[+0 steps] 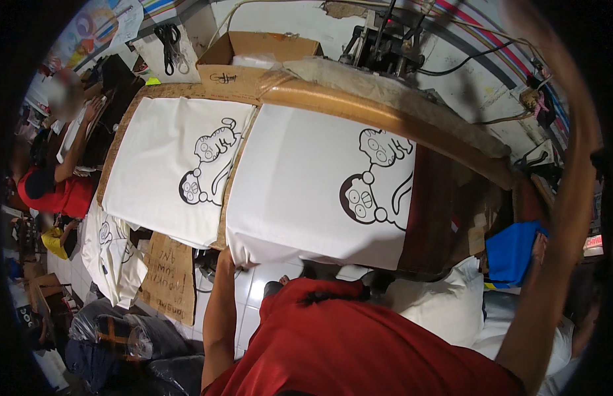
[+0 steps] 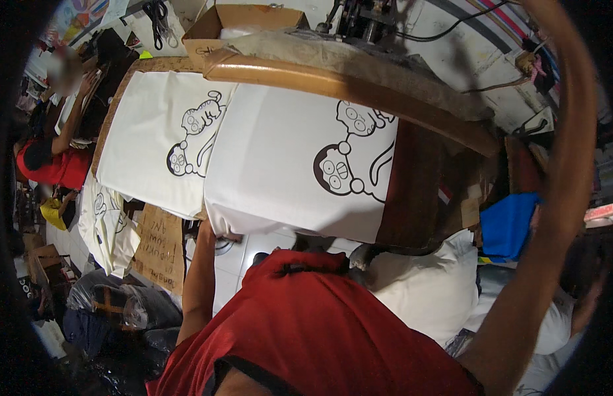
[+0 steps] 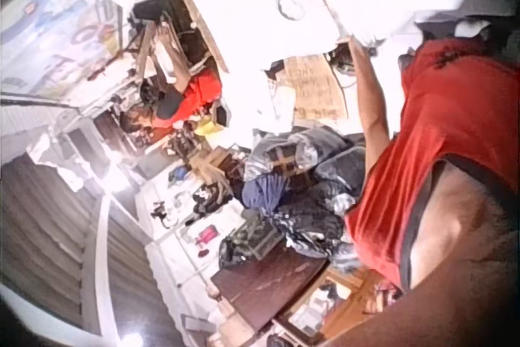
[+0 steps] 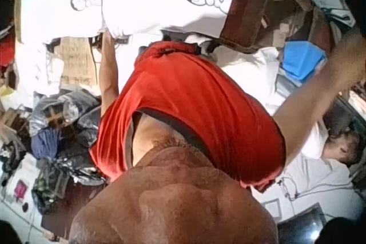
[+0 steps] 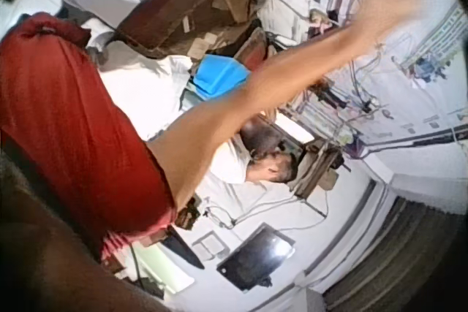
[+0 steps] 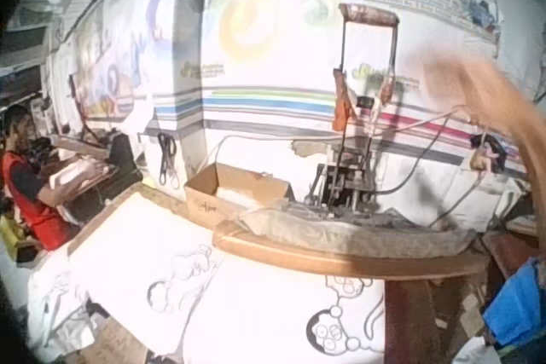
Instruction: The person repeatedly places white tote bags onto a wooden screen printing frame, aligns them, and uses a squeegee to press ink through the screen onto the bag. The person then removes the printed bag and repeats the process with a new bag.
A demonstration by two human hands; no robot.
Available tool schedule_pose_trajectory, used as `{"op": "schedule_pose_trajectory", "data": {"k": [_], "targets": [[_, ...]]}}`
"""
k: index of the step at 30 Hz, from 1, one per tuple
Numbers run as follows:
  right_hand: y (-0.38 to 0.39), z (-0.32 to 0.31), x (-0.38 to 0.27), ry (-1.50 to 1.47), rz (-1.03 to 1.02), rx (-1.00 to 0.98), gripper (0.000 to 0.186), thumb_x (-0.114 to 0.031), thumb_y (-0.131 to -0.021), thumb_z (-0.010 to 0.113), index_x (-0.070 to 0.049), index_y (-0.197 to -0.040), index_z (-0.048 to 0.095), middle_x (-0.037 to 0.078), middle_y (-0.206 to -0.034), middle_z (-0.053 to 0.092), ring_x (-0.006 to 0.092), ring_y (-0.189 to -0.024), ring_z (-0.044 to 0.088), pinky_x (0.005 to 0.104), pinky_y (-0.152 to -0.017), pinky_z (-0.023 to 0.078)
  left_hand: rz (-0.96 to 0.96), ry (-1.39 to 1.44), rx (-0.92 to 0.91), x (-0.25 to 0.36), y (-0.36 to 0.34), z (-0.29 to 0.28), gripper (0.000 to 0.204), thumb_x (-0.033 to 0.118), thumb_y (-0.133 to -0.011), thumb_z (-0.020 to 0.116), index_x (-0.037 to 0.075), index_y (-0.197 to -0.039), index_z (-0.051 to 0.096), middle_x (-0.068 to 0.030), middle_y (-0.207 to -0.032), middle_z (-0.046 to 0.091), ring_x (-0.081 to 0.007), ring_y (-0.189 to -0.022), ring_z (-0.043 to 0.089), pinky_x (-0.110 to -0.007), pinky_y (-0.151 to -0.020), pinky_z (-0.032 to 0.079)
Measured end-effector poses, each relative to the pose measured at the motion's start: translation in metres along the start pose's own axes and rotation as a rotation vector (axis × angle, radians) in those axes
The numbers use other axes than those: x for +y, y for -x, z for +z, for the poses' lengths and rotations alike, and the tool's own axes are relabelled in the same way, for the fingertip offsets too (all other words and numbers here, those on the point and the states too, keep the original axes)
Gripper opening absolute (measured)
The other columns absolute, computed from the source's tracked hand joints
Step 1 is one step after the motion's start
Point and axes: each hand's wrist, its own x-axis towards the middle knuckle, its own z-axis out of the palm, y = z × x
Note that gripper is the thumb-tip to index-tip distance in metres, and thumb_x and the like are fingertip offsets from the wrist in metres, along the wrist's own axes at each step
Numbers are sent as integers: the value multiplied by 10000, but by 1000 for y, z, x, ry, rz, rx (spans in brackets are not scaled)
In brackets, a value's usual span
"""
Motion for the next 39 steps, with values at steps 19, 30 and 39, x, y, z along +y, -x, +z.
{"op": "schedule_pose_trajectory", "data": {"k": [19,30,39], "targets": [[232,363,-164,-1253,926,446,261,-110,-812,659,-15,-1054,633,38,-1042,622,134,-941,563,309,-866,447,735,311,345,148,173,-12,340,209,-868,616,13,-1142,562,-86,-1104,623,-214,-1061,562,-348,-981,388],[-13,237,-205,-1095,344,1064,596,5,-791,628,5,-1321,355,171,-1131,560,260,-1025,576,386,-921,469,1475,-90,495,344,347,-53,298,122,-823,668,-38,-1039,539,-117,-906,626,-179,-825,626,-294,-763,514],[-198,303,-208,-1355,350,945,677,34,-784,644,64,-1369,304,192,-1151,555,181,-999,565,288,-867,432,1328,-223,479,502,287,-176,404,-34,-806,657,-85,-1190,544,-150,-1055,613,-182,-912,624,-236,-802,504]]}}
